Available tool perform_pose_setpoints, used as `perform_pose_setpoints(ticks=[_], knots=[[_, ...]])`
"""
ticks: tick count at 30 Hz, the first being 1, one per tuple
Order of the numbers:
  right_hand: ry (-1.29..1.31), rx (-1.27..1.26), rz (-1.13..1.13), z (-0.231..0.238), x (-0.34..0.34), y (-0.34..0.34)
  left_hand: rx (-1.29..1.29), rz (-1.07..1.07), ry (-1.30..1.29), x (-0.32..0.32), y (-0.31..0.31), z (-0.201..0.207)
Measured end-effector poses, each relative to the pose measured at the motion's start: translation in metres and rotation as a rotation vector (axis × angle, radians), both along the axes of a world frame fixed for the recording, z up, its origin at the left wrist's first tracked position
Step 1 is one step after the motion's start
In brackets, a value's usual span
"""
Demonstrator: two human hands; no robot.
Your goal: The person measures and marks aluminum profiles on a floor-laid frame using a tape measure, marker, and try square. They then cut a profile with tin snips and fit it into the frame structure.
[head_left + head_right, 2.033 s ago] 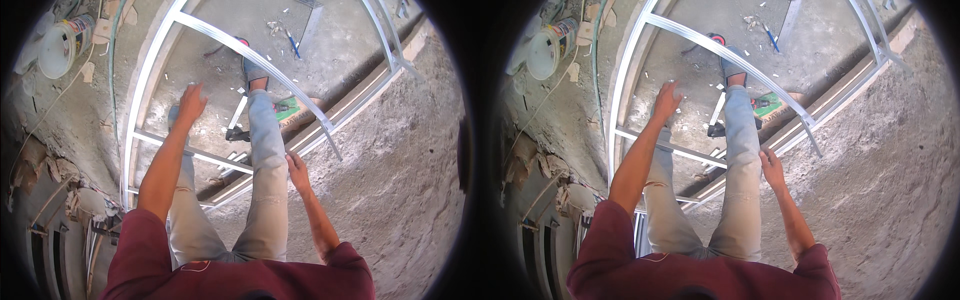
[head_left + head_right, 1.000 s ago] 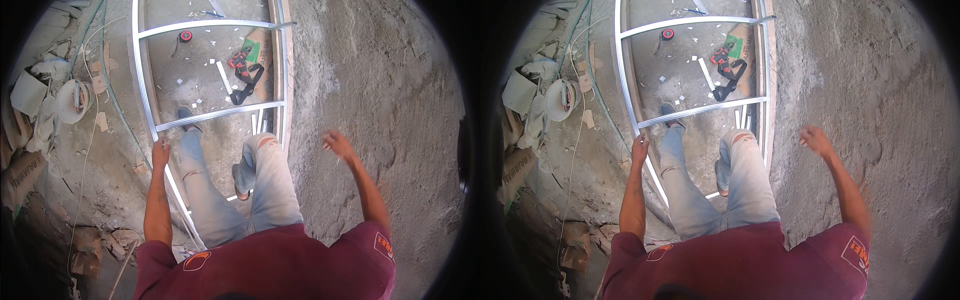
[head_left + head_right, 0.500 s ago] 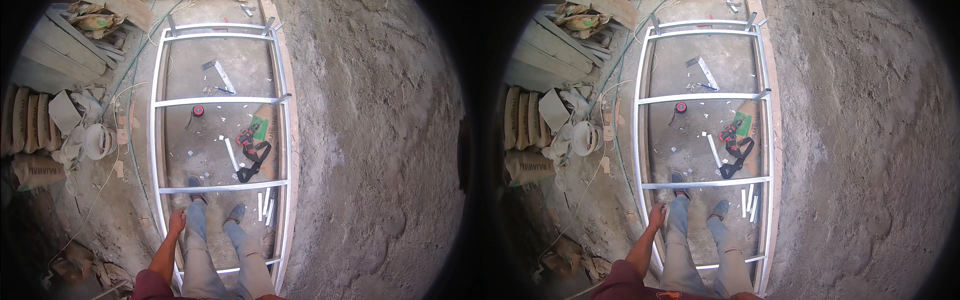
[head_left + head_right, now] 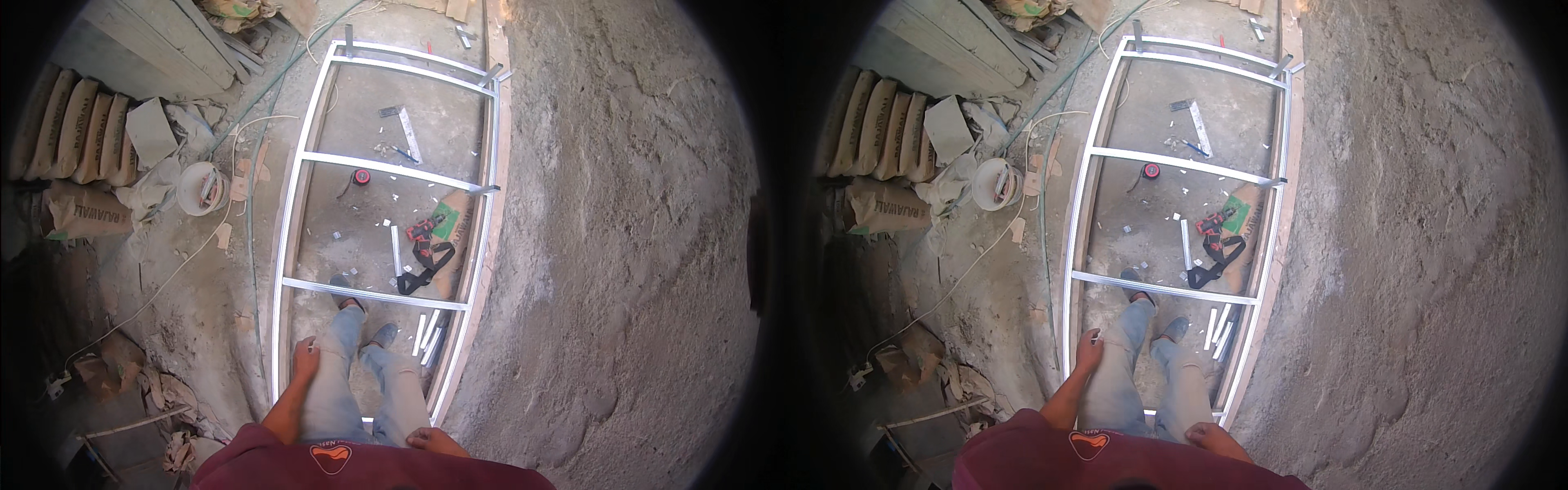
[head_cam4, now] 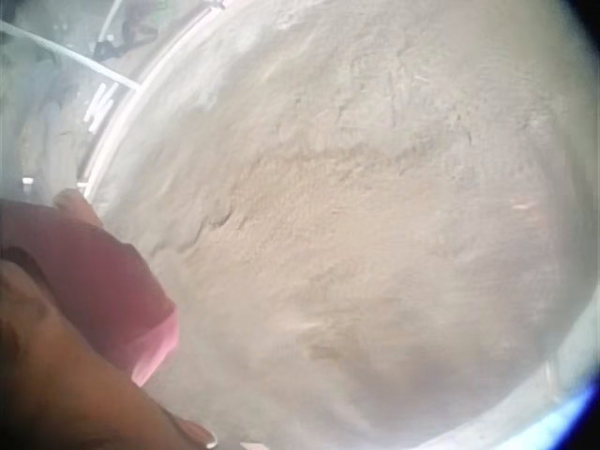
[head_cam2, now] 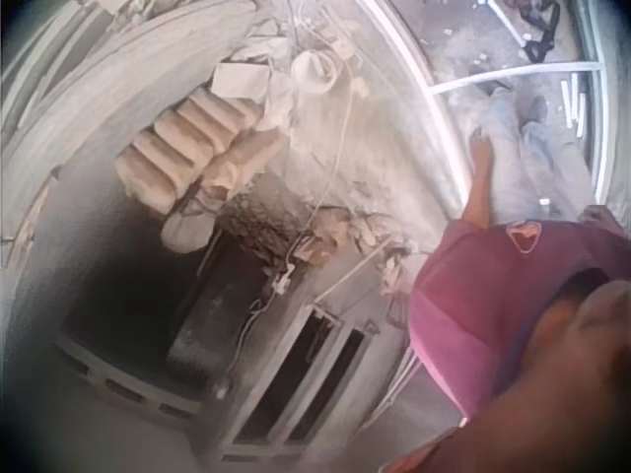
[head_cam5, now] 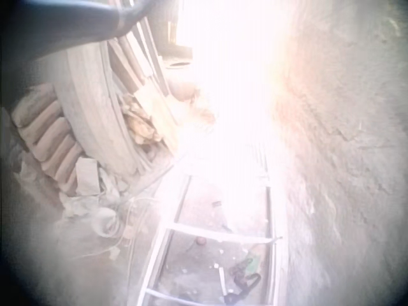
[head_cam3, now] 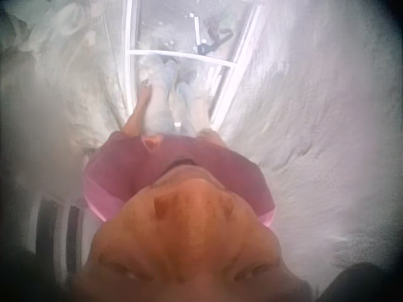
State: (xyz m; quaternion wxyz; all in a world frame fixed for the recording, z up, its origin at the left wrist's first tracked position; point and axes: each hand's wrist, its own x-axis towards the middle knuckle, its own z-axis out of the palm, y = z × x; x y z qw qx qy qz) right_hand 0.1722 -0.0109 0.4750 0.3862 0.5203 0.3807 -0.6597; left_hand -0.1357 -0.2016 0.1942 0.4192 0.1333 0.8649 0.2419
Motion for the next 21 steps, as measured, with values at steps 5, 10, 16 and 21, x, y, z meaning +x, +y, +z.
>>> perform_pose_setpoints(ticks=[5, 10, 16, 21], knots=[[0.000, 0.492, -0.392, -0.082, -0.023, 0.080, -0.100, 0.102, 0.028, -0.068, -0.065, 0.011], [0.087, 0.732, -0.465, -0.069, -0.082, 0.154, -0.091, 0.288, 0.008, -0.113, -0.072, 0.058], [0.147, 0.768, -0.447, -0.062, -0.127, 0.185, -0.138, 0.199, 0.105, -0.136, -0.090, 0.069], [0.200, 0.874, -0.455, -0.042, -0.178, 0.239, -0.109, 0.175, 0.107, -0.188, 0.012, 0.087]])
